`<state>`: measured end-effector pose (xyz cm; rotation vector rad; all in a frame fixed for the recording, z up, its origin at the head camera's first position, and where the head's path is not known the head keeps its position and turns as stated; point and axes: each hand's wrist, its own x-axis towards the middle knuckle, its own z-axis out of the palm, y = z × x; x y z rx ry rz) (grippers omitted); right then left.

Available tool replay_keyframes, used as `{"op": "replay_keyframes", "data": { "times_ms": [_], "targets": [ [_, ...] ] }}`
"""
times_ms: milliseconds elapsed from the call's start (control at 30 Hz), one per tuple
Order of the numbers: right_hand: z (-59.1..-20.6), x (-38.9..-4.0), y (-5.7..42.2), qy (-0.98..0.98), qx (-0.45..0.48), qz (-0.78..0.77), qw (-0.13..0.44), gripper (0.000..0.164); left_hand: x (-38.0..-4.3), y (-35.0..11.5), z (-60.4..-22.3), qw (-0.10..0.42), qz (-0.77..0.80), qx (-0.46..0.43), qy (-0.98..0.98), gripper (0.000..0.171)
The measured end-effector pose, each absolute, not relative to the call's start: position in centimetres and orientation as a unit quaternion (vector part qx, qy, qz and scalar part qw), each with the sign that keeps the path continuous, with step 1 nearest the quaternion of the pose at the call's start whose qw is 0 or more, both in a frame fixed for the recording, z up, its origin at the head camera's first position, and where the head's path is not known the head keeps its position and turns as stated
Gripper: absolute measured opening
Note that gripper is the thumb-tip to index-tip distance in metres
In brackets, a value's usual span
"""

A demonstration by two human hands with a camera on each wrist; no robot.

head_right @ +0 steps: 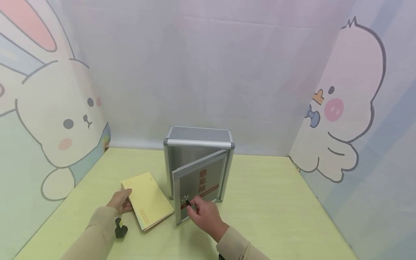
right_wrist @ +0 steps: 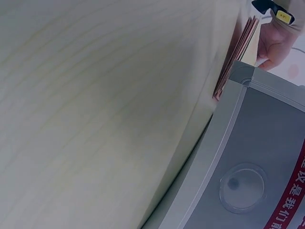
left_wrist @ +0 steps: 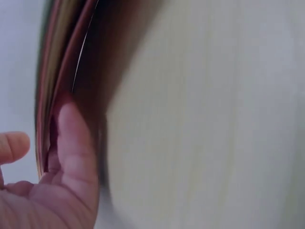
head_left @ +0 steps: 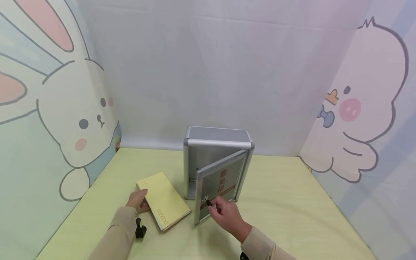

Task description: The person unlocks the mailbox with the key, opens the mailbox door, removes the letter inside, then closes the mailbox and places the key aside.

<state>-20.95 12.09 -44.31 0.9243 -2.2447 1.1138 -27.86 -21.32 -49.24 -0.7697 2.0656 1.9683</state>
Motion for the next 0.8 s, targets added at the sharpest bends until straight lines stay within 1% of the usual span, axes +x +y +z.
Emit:
{"op": "replay_keyframes", "data": {
  "times_ms": [133, 300, 367, 533, 700, 800],
  "targets": [
    [-44.3, -21.0, 12.1, -0.816, 0.338, 0.405, 0.234, 0.01, -27.6, -22.2, -49.6, 0.102, 0.653, -0.262, 0.703, 0.046],
    [-44.2, -21.0, 12.1, -0.816, 0.338, 0.404, 0.237, 0.011, -27.4, -23.3, -49.7, 0.093, 0.644, -0.252, 0.716, 0.054],
    [-44.2, -21.0, 12.1, -0.816, 0.338, 0.404, 0.238, 0.011, -27.4, -23.7, -49.6, 0.082, 0.637, -0.248, 0.725, 0.054],
    [-44.3, -21.1, 12.1, -0.815, 0.341, 0.403, 0.238, 0.011, -27.6, -23.5, -48.6, 0.053, 0.62, -0.222, 0.751, 0.049],
    [-44.4, -21.1, 12.2, -0.813, 0.347, 0.398, 0.247, 0.011, -28.3, -21.5, -46.9, 0.005, 0.611, -0.18, 0.771, 0.044],
    [-44.4, -21.1, 12.2, -0.813, 0.347, 0.396, 0.25, 0.011, -28.8, -19.9, -45.9, -0.018, 0.604, -0.14, 0.784, 0.038]
  ]
}}
